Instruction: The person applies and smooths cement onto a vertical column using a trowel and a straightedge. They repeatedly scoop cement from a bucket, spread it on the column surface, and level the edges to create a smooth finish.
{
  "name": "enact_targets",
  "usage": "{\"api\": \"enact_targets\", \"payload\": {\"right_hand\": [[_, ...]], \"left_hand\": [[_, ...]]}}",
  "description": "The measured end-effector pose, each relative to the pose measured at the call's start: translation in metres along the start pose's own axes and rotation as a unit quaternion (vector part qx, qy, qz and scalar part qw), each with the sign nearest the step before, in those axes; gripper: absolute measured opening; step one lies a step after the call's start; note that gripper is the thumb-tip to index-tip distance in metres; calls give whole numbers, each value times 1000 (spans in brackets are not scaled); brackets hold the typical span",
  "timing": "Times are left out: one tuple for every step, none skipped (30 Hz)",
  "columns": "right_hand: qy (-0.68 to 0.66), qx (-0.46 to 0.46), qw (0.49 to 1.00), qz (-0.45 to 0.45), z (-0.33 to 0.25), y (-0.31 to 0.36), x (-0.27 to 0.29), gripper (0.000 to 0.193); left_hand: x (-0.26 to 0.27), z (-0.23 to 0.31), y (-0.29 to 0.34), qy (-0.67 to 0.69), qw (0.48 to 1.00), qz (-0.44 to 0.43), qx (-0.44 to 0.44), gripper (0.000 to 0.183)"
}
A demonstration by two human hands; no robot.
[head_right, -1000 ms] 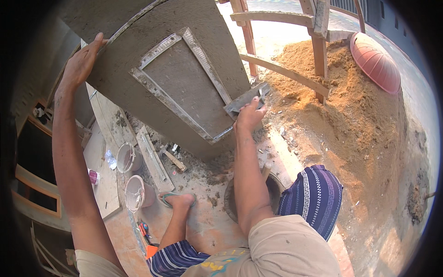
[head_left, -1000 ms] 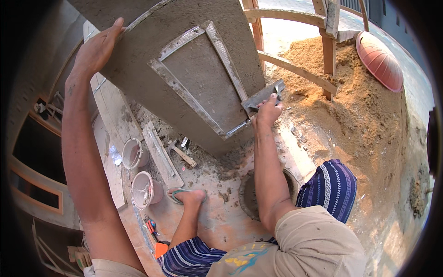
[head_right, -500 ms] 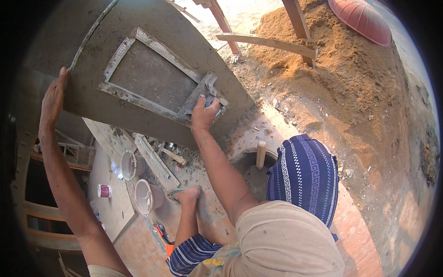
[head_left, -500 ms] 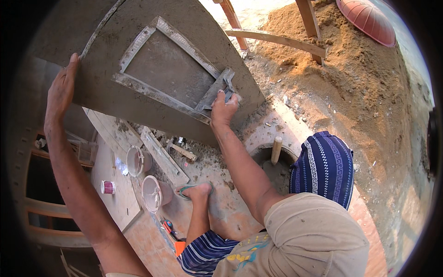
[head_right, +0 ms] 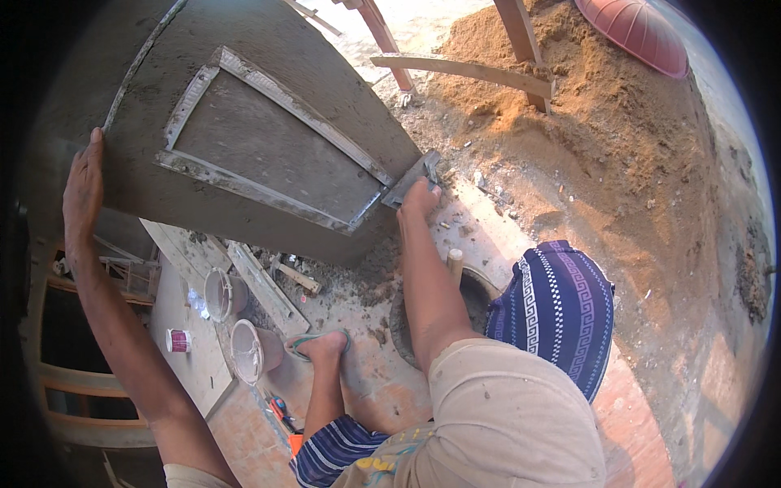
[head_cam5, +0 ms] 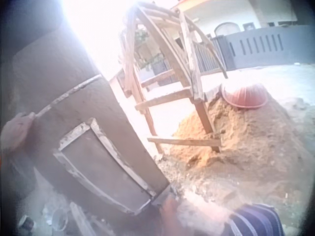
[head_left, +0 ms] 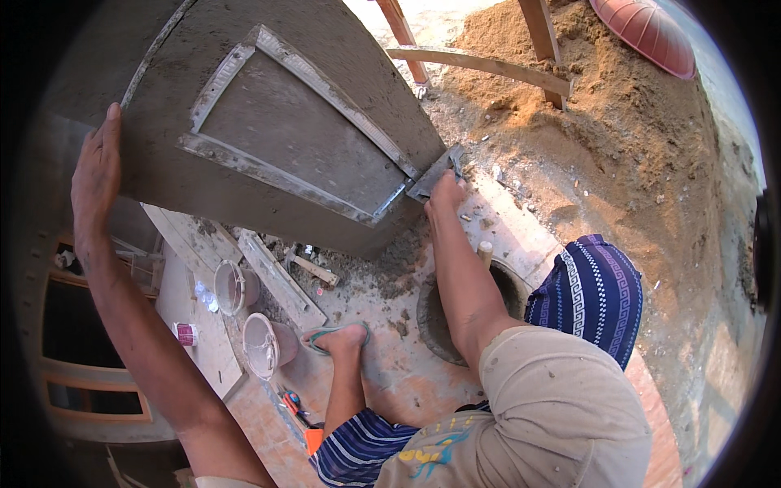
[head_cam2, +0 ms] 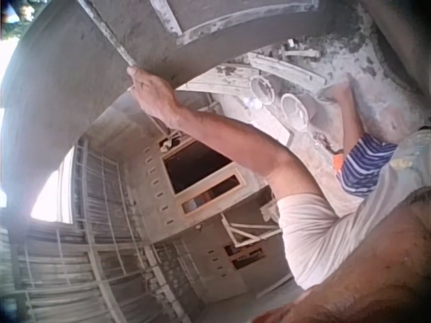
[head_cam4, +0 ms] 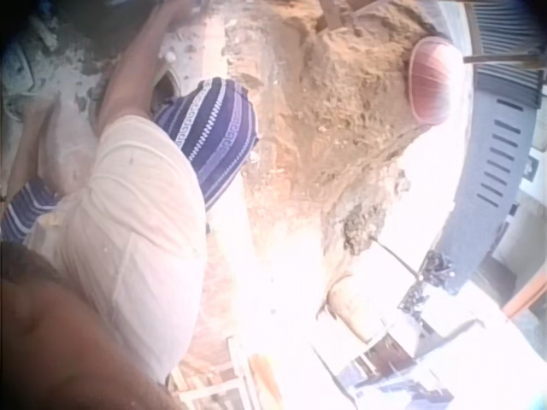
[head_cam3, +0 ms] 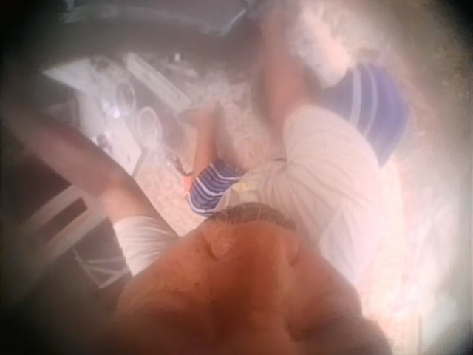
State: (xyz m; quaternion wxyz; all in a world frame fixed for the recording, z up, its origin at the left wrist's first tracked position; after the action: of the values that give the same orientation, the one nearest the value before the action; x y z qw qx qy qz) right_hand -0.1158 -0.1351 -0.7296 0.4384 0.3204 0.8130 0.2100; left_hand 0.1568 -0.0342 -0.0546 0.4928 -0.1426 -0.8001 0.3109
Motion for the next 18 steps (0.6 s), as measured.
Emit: {"api": "enact_targets", "payload": {"right_hand": [[13, -3, 1000, -4, 2, 9, -7, 73], [16, 10, 1000, 2, -2, -11, -7, 72], [21, 22, 1000, 8, -7, -31, -9, 72], [23, 35, 999, 13, -11, -51, -8, 72], [3, 28, 1000, 1, -8, -56, -10, 70], [-17, 22, 1000, -11, -5, -62, -11, 69], [-35, 13, 999, -24, -2, -62, -14, 68], [-44, 15, 998, -32, -1, -62, -16, 68], [-54, 18, 998, -39, -1, -62, -18, 67], [-63, 27, 997, -42, -3, -59, -20, 57], [-71, 32, 996, -47, -2, -49, -26, 47], [-81, 44, 995, -48, -5, -41, -33, 30], [-77, 64, 994, -49, -12, -43, -34, 23], [-74, 83, 992, -50, -19, -44, -37, 18], [-57, 103, 992, -55, -27, -47, -43, 18], [-39, 122, 990, -61, -36, -49, -49, 20], [-6, 133, 990, -45, -43, -50, -53, 25], [28, 144, 989, -29, -49, -50, -57, 31]], "left_hand": [[0, -8, 5, 5, 1000, -16, 3, 91], [2, 1, 1, 27, 999, -25, -6, 91], [3, 10, -3, 47, 998, -35, -14, 91], [0, 19, -7, 49, 998, -26, -26, 91], [-2, 17, -7, 42, 999, -18, -30, 90], [-4, 15, -8, 36, 999, -10, -34, 90], [-5, 11, -7, 27, 999, -6, -44, 90], [-6, 9, -6, 19, 998, -1, -55, 89], [-7, 7, -7, 11, 998, 3, -67, 89], [-10, 5, -8, 10, 997, -3, -76, 88], [-10, -1, -8, 5, 997, -9, -82, 88], [-10, -6, -7, -1, 996, -16, -88, 87], [-9, -3, -7, -11, 996, -5, -94, 85], [-9, 0, -6, -22, 995, 6, -98, 83], [-8, 2, -5, -33, 994, 17, -103, 81], [-9, 2, -6, -36, 994, 19, -106, 79], [-10, 2, -8, -38, 993, 21, -109, 77], [-11, 2, -10, -41, 993, 24, -112, 75]]}}
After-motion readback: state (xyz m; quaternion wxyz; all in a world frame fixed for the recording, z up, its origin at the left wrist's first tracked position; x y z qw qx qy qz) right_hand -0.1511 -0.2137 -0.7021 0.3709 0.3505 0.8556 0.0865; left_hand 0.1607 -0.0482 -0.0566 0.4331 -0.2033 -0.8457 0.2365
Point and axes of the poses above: each hand's wrist, its own y-axis away from the middle knuckle, its own x-axis out of the back of the hand, z = x × y, the point moved 7 cm from there along -y, towards the middle knuckle, and after that the axes turned 5 degrees about -z, right-handed, at the moved point
